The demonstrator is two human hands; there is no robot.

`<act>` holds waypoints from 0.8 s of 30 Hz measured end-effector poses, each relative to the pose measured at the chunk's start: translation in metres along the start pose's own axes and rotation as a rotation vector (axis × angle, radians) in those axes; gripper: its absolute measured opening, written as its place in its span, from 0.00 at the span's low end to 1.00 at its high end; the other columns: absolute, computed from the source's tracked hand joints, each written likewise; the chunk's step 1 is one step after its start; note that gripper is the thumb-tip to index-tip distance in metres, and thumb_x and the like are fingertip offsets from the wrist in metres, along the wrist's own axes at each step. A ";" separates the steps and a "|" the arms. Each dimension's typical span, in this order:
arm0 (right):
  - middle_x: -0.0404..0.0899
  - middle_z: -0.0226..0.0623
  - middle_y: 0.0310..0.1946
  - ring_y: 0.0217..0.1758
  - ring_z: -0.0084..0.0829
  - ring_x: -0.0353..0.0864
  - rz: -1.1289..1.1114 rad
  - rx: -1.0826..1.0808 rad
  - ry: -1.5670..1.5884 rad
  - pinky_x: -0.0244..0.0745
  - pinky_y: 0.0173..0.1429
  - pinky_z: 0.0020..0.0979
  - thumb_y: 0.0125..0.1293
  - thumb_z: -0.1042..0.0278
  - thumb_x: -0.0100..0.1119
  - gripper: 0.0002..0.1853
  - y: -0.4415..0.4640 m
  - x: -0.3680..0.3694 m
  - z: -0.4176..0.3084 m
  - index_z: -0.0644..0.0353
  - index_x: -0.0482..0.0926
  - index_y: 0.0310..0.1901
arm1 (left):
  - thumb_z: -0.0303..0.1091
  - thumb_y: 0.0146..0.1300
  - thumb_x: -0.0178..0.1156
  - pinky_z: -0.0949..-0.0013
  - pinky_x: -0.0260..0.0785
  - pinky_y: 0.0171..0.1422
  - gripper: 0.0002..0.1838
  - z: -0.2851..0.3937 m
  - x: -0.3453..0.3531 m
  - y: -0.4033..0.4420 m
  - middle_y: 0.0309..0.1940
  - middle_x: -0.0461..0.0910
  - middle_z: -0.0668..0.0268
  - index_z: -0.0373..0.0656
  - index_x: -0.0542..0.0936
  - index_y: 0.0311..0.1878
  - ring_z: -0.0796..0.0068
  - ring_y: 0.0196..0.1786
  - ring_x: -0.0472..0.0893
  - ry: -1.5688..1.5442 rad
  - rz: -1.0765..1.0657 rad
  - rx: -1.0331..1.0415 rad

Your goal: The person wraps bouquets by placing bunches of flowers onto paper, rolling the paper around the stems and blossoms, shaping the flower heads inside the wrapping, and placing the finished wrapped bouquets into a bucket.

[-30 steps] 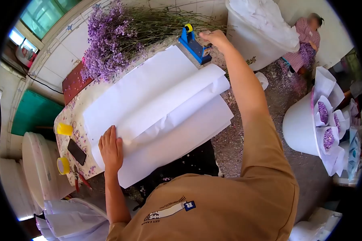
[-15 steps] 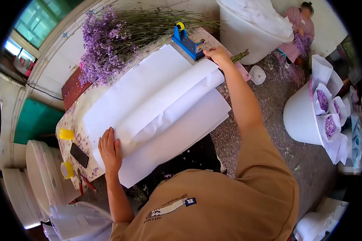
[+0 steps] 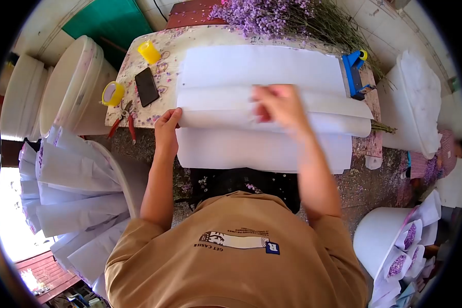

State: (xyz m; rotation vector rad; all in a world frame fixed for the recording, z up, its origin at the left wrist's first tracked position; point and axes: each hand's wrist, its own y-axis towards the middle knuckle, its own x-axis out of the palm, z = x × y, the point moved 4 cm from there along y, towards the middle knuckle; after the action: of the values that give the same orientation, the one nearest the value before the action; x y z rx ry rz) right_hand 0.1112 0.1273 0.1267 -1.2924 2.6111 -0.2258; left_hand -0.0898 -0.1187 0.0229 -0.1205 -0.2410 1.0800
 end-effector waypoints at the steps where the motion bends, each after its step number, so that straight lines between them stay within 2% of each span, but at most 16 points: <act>1: 0.84 0.33 0.22 0.19 0.23 0.81 -0.094 0.036 0.062 0.75 0.24 0.27 0.76 0.52 0.64 0.20 0.007 0.043 -0.004 0.64 0.85 0.36 | 0.37 0.72 0.68 0.75 0.65 0.44 0.11 -0.008 -0.002 0.006 0.34 0.82 0.74 0.37 0.87 0.44 0.85 0.37 0.74 -0.057 -0.012 -0.019; 3: 0.84 0.37 0.20 0.18 0.26 0.82 -0.197 0.058 -0.119 0.74 0.23 0.28 0.75 0.51 0.65 0.22 0.035 0.108 0.002 0.66 0.85 0.33 | 0.36 0.71 0.68 0.76 0.64 0.42 0.10 -0.010 -0.004 0.009 0.33 0.82 0.75 0.38 0.87 0.43 0.86 0.36 0.73 -0.117 -0.014 -0.035; 5: 0.84 0.39 0.20 0.17 0.27 0.82 -0.232 0.081 -0.245 0.75 0.23 0.29 0.74 0.51 0.66 0.23 0.056 0.133 0.003 0.66 0.85 0.31 | 0.36 0.70 0.69 0.76 0.61 0.40 0.09 -0.006 0.002 0.007 0.32 0.81 0.76 0.38 0.87 0.42 0.86 0.34 0.71 -0.133 -0.021 -0.022; 7: 0.84 0.42 0.20 0.19 0.34 0.84 -0.240 0.071 -0.806 0.79 0.28 0.35 0.70 0.48 0.69 0.25 0.064 0.142 -0.001 0.66 0.85 0.27 | 0.36 0.70 0.69 0.76 0.62 0.40 0.09 -0.009 0.000 0.009 0.31 0.81 0.76 0.38 0.88 0.42 0.86 0.34 0.71 -0.157 -0.007 -0.045; 8: 0.84 0.42 0.20 0.19 0.34 0.84 -0.248 0.073 -0.811 0.79 0.28 0.35 0.70 0.48 0.69 0.25 0.063 0.143 0.000 0.66 0.85 0.27 | 0.36 0.70 0.69 0.76 0.62 0.40 0.09 -0.012 0.001 0.010 0.31 0.81 0.76 0.38 0.88 0.42 0.86 0.34 0.71 -0.175 -0.009 -0.074; 10: 0.85 0.45 0.22 0.26 0.42 0.88 -0.188 -0.104 -1.118 0.83 0.36 0.41 0.67 0.43 0.70 0.28 0.055 0.135 -0.008 0.65 0.85 0.25 | 0.35 0.70 0.69 0.76 0.62 0.39 0.09 -0.012 0.002 0.010 0.31 0.81 0.76 0.38 0.88 0.43 0.86 0.33 0.71 -0.188 -0.010 -0.079; 11: 0.88 0.48 0.28 0.34 0.47 0.90 -0.187 -0.172 -1.186 0.83 0.42 0.44 0.63 0.37 0.71 0.30 0.055 0.132 -0.001 0.63 0.86 0.26 | 0.35 0.70 0.69 0.76 0.61 0.39 0.09 -0.011 0.003 0.010 0.32 0.81 0.76 0.38 0.88 0.43 0.86 0.33 0.71 -0.196 -0.012 -0.071; 12: 0.88 0.48 0.28 0.34 0.47 0.90 -0.184 -0.173 -1.186 0.83 0.42 0.44 0.63 0.37 0.71 0.30 0.051 0.129 -0.003 0.63 0.86 0.26 | 0.35 0.71 0.69 0.76 0.61 0.39 0.09 -0.011 0.003 0.010 0.32 0.82 0.76 0.38 0.88 0.43 0.86 0.33 0.72 -0.203 -0.013 -0.062; 14: 0.88 0.47 0.29 0.35 0.48 0.90 -0.309 -0.291 -1.361 0.83 0.41 0.46 0.59 0.34 0.72 0.32 0.044 0.130 -0.009 0.63 0.88 0.31 | 0.35 0.71 0.69 0.76 0.62 0.40 0.09 -0.014 0.000 0.011 0.32 0.82 0.75 0.38 0.88 0.43 0.86 0.34 0.72 -0.195 -0.005 -0.054; 15: 0.88 0.47 0.29 0.35 0.48 0.90 -0.301 -0.286 -1.351 0.83 0.41 0.46 0.59 0.34 0.72 0.32 0.046 0.133 -0.011 0.63 0.88 0.31 | 0.35 0.71 0.69 0.76 0.63 0.41 0.09 -0.015 0.000 0.011 0.33 0.82 0.75 0.38 0.88 0.43 0.86 0.35 0.73 -0.184 -0.002 -0.050; 17: 0.89 0.50 0.39 0.45 0.47 0.89 -0.093 -0.294 -1.149 0.82 0.49 0.47 0.55 0.32 0.74 0.35 0.061 0.135 -0.024 0.63 0.88 0.44 | 0.36 0.71 0.69 0.76 0.64 0.42 0.10 -0.013 -0.001 0.009 0.34 0.82 0.75 0.37 0.88 0.44 0.86 0.36 0.74 -0.133 -0.007 -0.026; 18: 0.89 0.50 0.39 0.45 0.47 0.89 -0.075 -0.285 -1.141 0.82 0.49 0.47 0.55 0.32 0.74 0.35 0.068 0.135 -0.023 0.63 0.88 0.44 | 0.36 0.71 0.68 0.76 0.65 0.44 0.11 -0.011 -0.001 0.008 0.35 0.83 0.74 0.36 0.88 0.46 0.85 0.38 0.75 -0.098 0.000 0.002; 20: 0.86 0.51 0.52 0.57 0.46 0.85 -0.052 -0.391 -1.209 0.79 0.60 0.48 0.55 0.31 0.74 0.39 0.082 0.132 -0.020 0.62 0.85 0.55 | 0.36 0.72 0.68 0.76 0.65 0.45 0.11 -0.009 -0.002 0.008 0.35 0.84 0.74 0.36 0.88 0.46 0.85 0.39 0.75 -0.032 0.001 0.023; 21: 0.81 0.52 0.62 0.67 0.47 0.79 -0.143 -0.249 -1.159 0.74 0.68 0.46 0.55 0.31 0.74 0.44 0.088 0.121 -0.023 0.60 0.80 0.63 | 0.36 0.72 0.68 0.75 0.66 0.46 0.12 -0.009 -0.005 0.009 0.36 0.84 0.73 0.35 0.88 0.47 0.84 0.41 0.76 0.026 0.015 0.046; 22: 0.81 0.52 0.62 0.67 0.47 0.79 -0.108 -0.227 -1.148 0.74 0.68 0.46 0.55 0.31 0.74 0.44 0.099 0.101 -0.019 0.60 0.80 0.63 | 0.36 0.74 0.66 0.74 0.68 0.48 0.13 -0.009 -0.008 0.011 0.39 0.85 0.71 0.34 0.87 0.50 0.83 0.42 0.77 0.090 -0.003 0.075; 24: 0.80 0.50 0.64 0.69 0.49 0.78 -0.269 -0.223 -1.060 0.74 0.70 0.44 0.55 0.32 0.74 0.48 0.116 0.052 -0.001 0.59 0.74 0.70 | 0.37 0.75 0.65 0.71 0.69 0.50 0.16 -0.008 -0.011 0.013 0.43 0.84 0.68 0.33 0.84 0.55 0.80 0.45 0.77 0.101 0.037 0.188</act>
State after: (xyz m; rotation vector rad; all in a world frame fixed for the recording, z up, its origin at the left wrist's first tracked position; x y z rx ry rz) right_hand -0.0082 0.1552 0.0940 -1.3074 1.5843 0.5750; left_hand -0.1041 -0.1220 0.0112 -0.0109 -0.0459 1.1246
